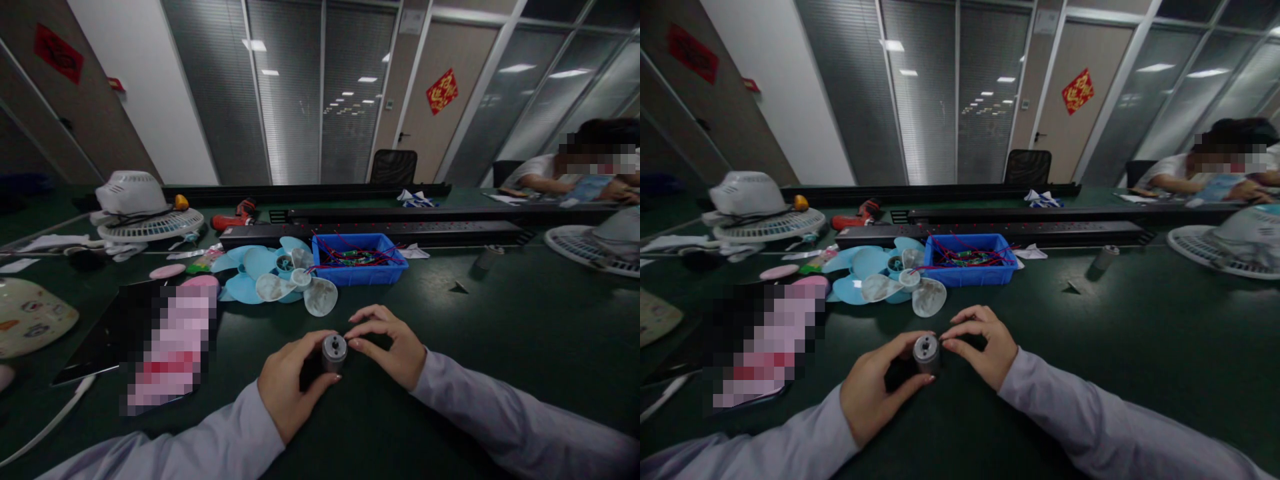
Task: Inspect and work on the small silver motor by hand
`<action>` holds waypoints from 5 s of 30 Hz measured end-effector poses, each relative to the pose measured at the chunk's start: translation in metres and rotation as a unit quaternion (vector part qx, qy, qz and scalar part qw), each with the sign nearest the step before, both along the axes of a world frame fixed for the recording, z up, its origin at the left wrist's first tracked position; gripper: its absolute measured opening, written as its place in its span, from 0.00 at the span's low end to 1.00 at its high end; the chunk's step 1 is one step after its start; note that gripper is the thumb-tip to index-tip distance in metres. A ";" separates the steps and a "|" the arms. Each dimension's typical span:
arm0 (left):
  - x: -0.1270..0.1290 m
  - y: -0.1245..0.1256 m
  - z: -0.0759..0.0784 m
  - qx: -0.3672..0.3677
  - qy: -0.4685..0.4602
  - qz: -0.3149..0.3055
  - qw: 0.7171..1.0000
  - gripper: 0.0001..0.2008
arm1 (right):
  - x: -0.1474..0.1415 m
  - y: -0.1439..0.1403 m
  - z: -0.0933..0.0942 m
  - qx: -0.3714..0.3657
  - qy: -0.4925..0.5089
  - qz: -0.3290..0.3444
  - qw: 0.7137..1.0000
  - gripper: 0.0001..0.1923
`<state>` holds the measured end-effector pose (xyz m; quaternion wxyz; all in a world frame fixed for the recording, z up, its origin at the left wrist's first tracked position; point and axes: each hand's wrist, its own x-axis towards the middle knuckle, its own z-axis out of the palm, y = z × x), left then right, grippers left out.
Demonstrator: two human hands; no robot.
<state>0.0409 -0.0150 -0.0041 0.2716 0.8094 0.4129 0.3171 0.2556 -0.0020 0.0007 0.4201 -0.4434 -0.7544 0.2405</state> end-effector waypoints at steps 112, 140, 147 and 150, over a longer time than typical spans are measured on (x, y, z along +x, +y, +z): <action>0.008 0.003 0.005 0.211 -0.202 0.091 0.952 0.15 | -0.025 -0.011 0.005 -0.096 0.033 0.084 0.991 0.16; 0.013 0.001 0.012 0.056 -0.204 0.065 0.975 0.20 | -0.026 -0.011 0.006 -0.084 0.026 0.086 0.992 0.15; 0.013 0.002 0.021 0.057 -0.263 0.111 0.957 0.15 | -0.026 -0.013 0.007 -0.080 0.028 0.083 0.993 0.16; -0.002 0.004 0.020 0.103 -0.270 0.137 0.948 0.16 | -0.026 -0.013 0.007 -0.096 0.032 0.084 0.991 0.16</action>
